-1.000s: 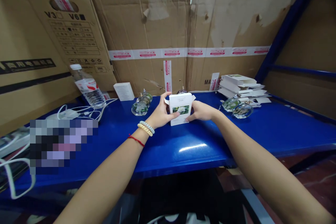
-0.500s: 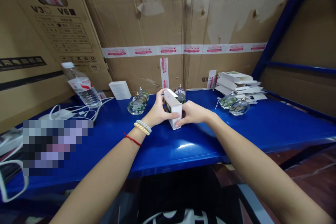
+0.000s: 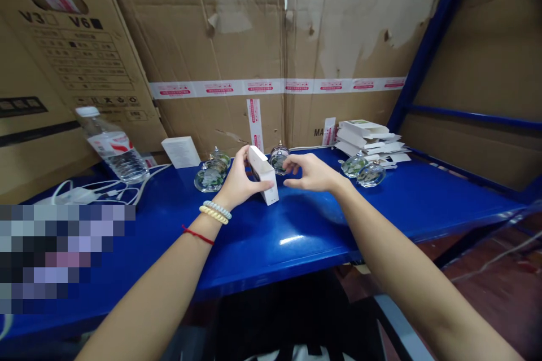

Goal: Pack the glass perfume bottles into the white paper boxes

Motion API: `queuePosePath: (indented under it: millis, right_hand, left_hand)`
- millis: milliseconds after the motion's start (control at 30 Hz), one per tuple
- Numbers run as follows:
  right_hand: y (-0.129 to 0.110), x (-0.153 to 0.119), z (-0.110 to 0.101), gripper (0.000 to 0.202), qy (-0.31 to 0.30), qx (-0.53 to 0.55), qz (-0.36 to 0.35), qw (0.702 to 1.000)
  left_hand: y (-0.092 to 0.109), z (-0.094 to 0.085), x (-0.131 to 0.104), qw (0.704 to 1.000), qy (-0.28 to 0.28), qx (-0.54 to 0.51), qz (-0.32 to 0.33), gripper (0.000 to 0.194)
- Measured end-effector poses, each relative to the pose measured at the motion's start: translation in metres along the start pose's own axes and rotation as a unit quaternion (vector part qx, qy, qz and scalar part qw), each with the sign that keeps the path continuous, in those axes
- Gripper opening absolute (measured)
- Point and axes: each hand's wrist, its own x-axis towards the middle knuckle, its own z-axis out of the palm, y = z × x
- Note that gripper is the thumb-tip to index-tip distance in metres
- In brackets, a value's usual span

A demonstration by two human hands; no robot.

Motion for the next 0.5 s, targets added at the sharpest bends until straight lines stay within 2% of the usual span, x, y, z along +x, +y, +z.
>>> queuePosePath:
  millis: [67, 167, 233, 333, 433, 467, 500]
  right_hand:
    - [0.003, -0.005, -0.016, 0.018, 0.064, 0.005, -0.004, 0.998]
    - [0.017, -0.017, -0.053, 0.014, 0.224, -0.015, 0.031, 0.974]
    - [0.037, -0.028, -0.082, 0.012, 0.348, -0.06, 0.068, 0.933]
    - [0.088, -0.049, -0.123, 0.012, 0.513, -0.137, 0.134, 0.837]
    - [0.152, -0.071, -0.151, 0.014, 0.595, -0.168, 0.279, 0.735]
    - [0.173, -0.077, -0.156, 0.016, 0.596, -0.176, 0.33, 0.71]
    - [0.191, -0.083, -0.16, 0.018, 0.567, -0.193, 0.357, 0.717]
  left_hand:
    - [-0.001, -0.001, 0.001, 0.998, 0.038, 0.045, 0.01, 0.098]
    - [0.001, -0.004, 0.002, 0.992, 0.084, 0.091, 0.002, 0.094]
    - [0.002, -0.004, 0.002, 0.991, 0.094, 0.1, -0.002, 0.095]
    - [0.004, -0.003, 0.002, 0.989, 0.104, 0.104, 0.014, 0.093]
    - [0.006, 0.0, 0.002, 0.987, 0.105, 0.119, 0.024, 0.092]
    - [0.006, 0.001, 0.002, 0.987, 0.101, 0.122, 0.025, 0.093]
    - [0.006, 0.002, 0.002, 0.987, 0.097, 0.123, 0.025, 0.093]
